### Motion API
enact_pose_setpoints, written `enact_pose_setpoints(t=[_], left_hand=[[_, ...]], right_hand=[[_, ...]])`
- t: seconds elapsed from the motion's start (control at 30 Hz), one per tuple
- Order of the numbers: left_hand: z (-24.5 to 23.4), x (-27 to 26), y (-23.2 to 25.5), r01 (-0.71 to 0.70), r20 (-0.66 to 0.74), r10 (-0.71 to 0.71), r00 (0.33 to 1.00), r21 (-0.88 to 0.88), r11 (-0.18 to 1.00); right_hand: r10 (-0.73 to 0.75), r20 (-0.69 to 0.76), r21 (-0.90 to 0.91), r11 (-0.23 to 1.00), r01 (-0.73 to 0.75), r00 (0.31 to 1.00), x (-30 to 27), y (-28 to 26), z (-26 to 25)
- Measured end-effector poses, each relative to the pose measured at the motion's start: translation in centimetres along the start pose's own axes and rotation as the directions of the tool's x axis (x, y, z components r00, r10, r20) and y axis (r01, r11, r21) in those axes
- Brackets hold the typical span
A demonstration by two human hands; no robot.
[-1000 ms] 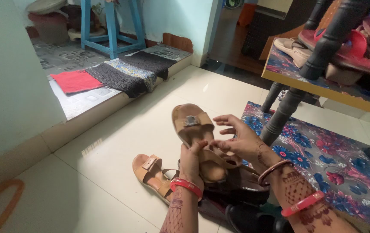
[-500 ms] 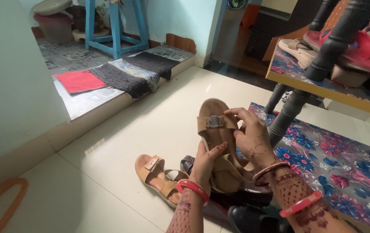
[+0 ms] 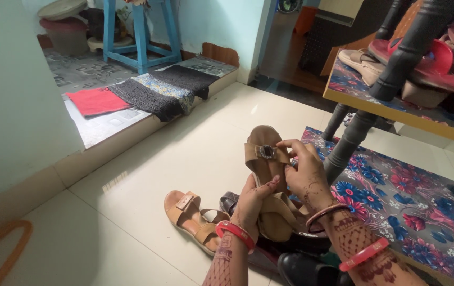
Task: The person removes various shoes from a multi-tiered shoe rack, places them on the floor, and then rearranges them back onto the rack. The person handles sandals, flats, and sneakers, moving them between shelves and the floor.
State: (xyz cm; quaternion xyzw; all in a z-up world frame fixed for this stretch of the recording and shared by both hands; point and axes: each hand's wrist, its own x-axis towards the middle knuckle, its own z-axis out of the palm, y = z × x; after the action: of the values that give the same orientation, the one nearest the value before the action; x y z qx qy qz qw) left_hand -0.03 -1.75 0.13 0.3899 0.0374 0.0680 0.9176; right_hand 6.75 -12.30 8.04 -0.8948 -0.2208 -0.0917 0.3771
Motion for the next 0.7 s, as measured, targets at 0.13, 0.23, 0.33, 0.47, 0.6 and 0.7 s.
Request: enact_pose_setpoints(t=[0.13, 0.23, 0.33, 0.47, 0.6, 0.7], left_hand=[[0.3, -0.1, 0.9, 0.015, -0.085, -0.017, 0.996, -0.028, 1.000], [0.4, -1.1, 1.8, 0.008, -0.193, -0.040, 0.980, -0.163, 0.987], [0.2, -1.6, 2.7, -0.047, -0.309, -0.040, 0.950, -0.268, 0.962], [-0.3, -1.5, 3.1, -0.111, -0.242, 0.017, 0.970, -0.379, 0.919], [-1.1, -0.7, 2.8, -0.083, -0.318, -0.002, 0.948, -0.253, 0.964], [-1.6, 0.6, 3.5, 0.050, -0.533, -0.051, 0.844, -0.017, 0.999]], right_hand=[[0.077, 0.054, 0.118, 0.990, -0.083, 0.996, 0.5, 1.1, 0.2], [0.168, 0.099, 0.373, 0.908, -0.193, 0.981, 0.2, 2.3, 0.2], [0.292, 0.222, 0.438, 0.823, -0.363, 0.930, -0.4, 2.9, 0.3], [0.242, 0.539, 0.528, 0.649, -0.548, 0.807, -1.6, 2.9, 0.7], [0.181, 0.510, 0.544, 0.689, -0.479, 0.841, -1.8, 3.6, 2.5], [0.084, 0.512, 0.666, 0.590, -0.457, 0.855, -1.1, 5.1, 5.4]])
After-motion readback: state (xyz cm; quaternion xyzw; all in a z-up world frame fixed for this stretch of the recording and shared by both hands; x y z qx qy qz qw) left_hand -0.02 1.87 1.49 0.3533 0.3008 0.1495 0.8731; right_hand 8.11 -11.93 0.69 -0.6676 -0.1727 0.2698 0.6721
